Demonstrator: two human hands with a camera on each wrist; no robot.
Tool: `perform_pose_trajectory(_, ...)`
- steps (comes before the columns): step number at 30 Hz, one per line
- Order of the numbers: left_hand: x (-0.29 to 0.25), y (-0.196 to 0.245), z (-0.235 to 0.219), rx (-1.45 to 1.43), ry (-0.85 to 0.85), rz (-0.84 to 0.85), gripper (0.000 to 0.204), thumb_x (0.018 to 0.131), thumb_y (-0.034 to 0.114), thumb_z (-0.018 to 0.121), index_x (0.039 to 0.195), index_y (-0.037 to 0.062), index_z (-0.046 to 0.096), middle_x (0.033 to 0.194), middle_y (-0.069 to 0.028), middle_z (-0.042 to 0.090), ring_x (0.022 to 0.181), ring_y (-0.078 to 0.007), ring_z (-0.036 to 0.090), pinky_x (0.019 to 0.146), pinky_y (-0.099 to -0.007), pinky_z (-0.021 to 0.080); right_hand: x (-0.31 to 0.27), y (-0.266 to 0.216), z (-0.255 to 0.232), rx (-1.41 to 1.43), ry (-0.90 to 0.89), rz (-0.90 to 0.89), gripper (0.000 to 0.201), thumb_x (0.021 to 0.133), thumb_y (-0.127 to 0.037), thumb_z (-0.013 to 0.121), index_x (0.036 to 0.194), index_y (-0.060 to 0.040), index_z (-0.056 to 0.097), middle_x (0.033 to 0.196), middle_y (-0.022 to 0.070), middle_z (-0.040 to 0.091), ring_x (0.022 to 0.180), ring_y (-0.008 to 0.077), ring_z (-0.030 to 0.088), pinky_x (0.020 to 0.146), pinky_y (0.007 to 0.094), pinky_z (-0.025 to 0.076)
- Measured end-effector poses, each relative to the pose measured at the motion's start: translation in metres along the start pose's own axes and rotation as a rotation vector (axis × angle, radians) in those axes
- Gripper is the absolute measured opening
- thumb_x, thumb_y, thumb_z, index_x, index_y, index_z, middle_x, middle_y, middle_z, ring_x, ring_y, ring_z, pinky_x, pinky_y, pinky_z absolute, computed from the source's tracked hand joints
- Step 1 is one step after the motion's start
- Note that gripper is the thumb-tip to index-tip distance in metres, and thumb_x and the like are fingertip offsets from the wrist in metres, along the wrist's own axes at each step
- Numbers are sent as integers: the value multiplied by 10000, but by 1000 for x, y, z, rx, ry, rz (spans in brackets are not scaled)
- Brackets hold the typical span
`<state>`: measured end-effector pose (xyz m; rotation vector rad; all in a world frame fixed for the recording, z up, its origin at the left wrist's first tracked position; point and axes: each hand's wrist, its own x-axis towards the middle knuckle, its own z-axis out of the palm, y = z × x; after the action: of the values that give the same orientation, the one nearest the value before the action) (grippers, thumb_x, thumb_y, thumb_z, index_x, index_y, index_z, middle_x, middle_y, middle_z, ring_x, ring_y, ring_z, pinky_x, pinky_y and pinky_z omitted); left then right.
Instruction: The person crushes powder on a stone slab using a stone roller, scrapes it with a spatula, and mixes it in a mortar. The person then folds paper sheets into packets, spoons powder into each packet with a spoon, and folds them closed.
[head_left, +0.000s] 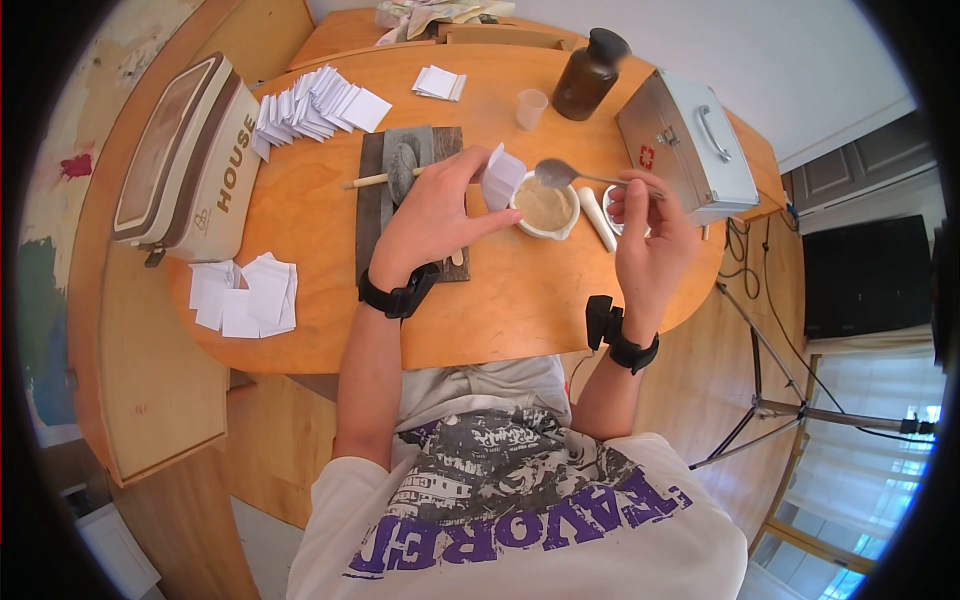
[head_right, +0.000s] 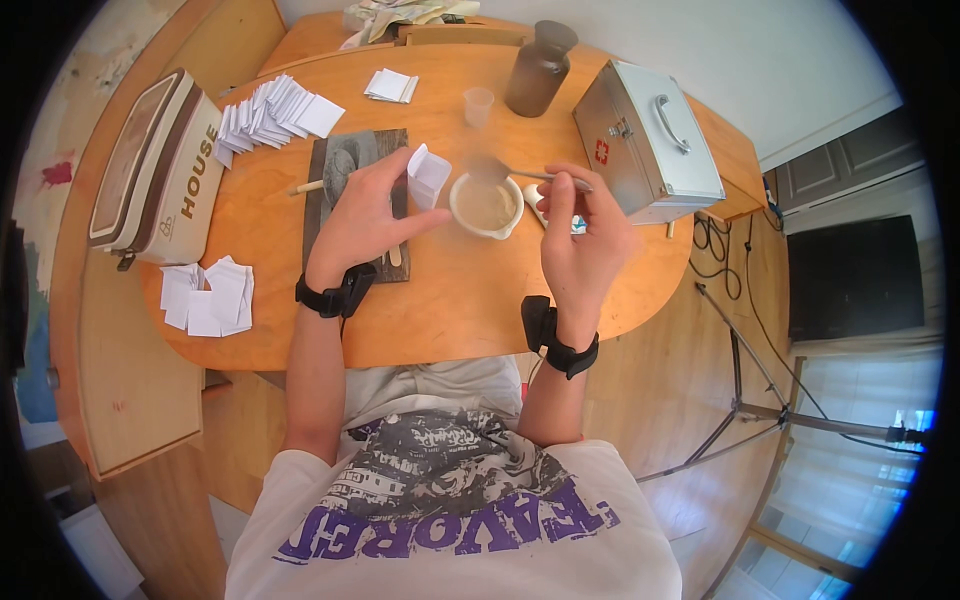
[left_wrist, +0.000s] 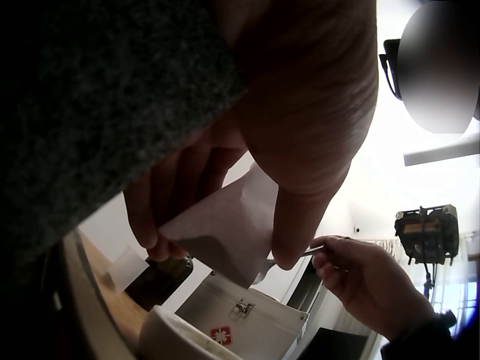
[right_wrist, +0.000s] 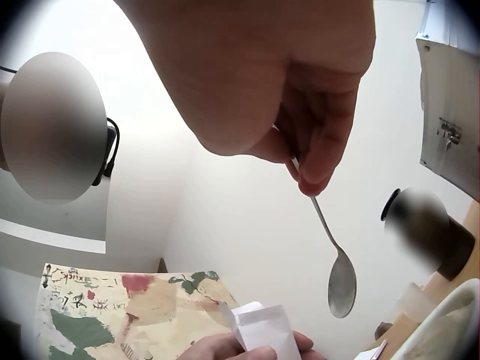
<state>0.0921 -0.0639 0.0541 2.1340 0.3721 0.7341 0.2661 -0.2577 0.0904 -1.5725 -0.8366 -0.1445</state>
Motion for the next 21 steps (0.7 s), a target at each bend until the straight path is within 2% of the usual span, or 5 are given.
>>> perform_pose_trajectory(2,1,1,-1,-3,0,3,682,889,355,966,1355,-48,674,1176,-213,779,1052,-360,765,1007,-438,612,-2,18,1,-189,-134,-36,136,1115,-85,717,1138,20,802,907,106,840,824,159,829,730,292,624)
perform_pose_trajectory(9,0,1,0,-17,5,16,696,882,357,971,1357,-54,673,1183,-218,785,1073,-364,774,1015,-438,610,-10,35,8,-206,-253,-24,114,1104,-71,713,1093,9,793,905,118,836,825,193,838,730,297,628)
perform_pose_trajectory(12,0,0,1,-3,5,18,700,881,359,971,1362,-54,673,1184,-220,785,1074,-368,773,1016,-436,610,-10,33,7,-210,-290,29,130,1116,-69,699,1096,17,795,895,104,834,806,180,827,724,299,632)
perform_pose_trajectory(21,0,-3,1,6,7,28,705,882,359,972,1367,-54,669,1185,-224,784,1077,-375,773,1014,-439,615,-3,49,-3,15,-132,301,236,1150,-148,677,1096,47,798,879,105,823,772,131,785,700,280,615)
